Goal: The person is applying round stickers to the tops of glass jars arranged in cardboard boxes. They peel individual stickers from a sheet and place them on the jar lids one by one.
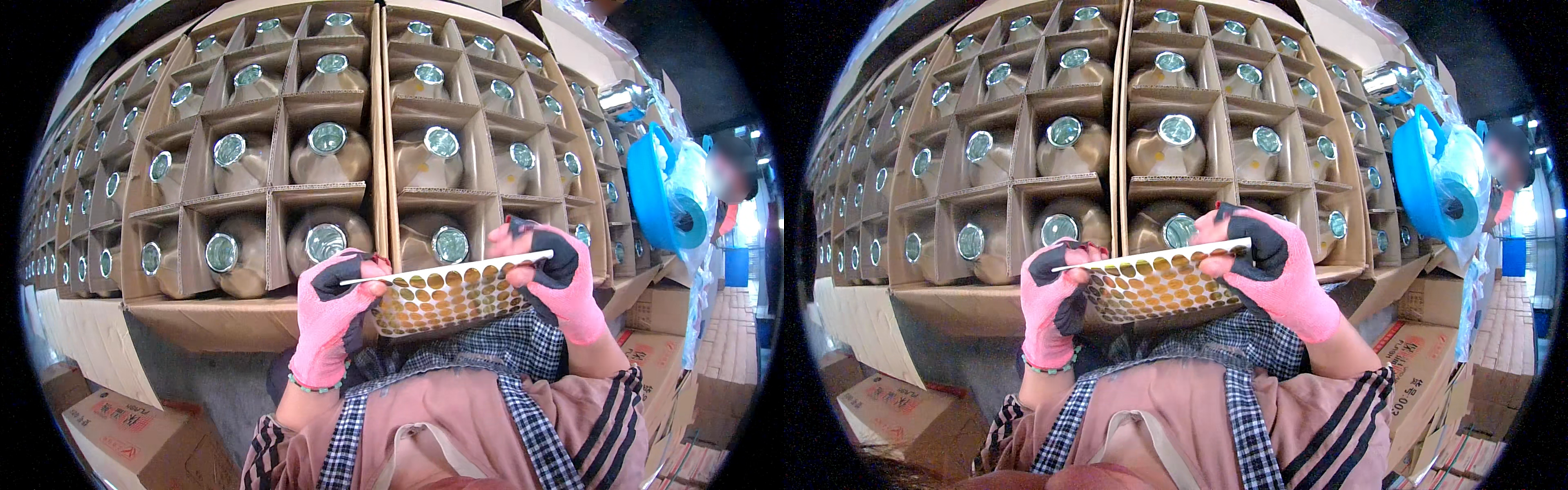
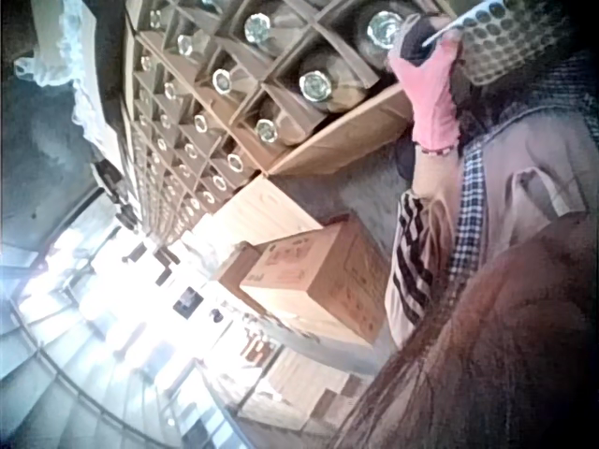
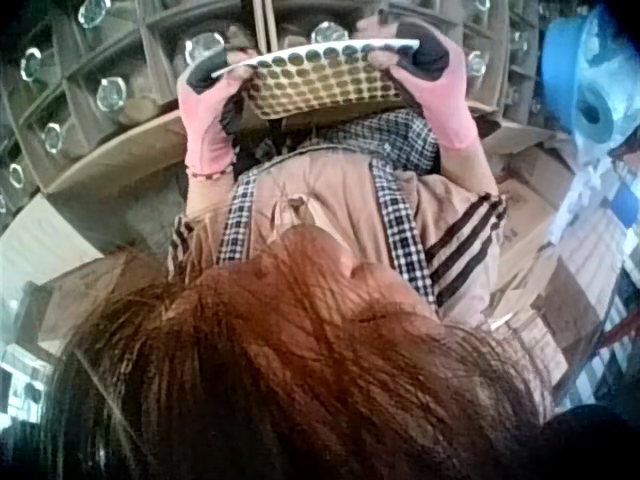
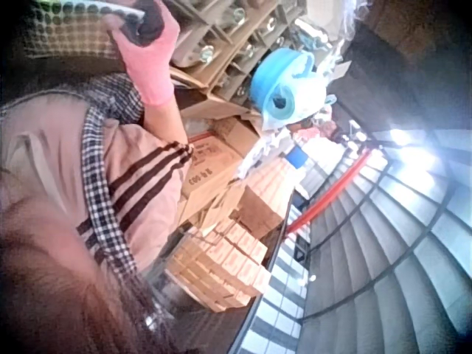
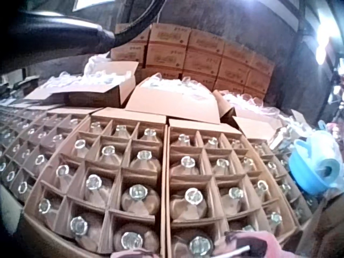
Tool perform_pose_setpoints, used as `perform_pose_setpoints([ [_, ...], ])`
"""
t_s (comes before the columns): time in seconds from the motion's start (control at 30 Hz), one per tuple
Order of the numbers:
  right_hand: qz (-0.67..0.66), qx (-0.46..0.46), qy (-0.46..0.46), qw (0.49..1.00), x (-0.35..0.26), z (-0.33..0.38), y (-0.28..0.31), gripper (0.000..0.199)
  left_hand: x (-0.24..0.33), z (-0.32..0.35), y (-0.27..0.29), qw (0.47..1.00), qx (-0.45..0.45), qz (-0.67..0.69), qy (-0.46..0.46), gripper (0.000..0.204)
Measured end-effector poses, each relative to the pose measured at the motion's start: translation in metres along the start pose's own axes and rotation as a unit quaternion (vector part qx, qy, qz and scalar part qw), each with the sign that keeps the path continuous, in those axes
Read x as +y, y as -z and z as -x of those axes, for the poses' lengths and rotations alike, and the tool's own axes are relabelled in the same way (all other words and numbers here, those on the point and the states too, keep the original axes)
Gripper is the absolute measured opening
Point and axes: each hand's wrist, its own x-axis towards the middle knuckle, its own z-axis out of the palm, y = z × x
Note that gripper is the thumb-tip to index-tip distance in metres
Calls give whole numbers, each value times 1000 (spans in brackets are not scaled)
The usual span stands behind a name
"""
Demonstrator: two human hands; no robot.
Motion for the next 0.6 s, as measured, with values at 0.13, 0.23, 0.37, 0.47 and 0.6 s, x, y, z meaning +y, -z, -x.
perform_pose_setpoints([
  [0.13,-2,-28,-153,988,-12,3,3,17,2,0,-11,998,46,-18,-33,12],
  [0.23,99,13,-19,995,-4,8,10,15,-4,0,-16,994,44,-59,-86,17],
  [0.37,116,28,-18,993,-7,5,15,12,-12,-6,-14,995,-55,5,-83,30],
  [0.47,98,12,-35,994,-4,6,19,12,-5,-4,-16,984,-72,-162,-8,35],
  [0.6,44,-38,-98,994,-5,6,18,15,-11,-6,-17,997,-22,-58,-38,19],
])
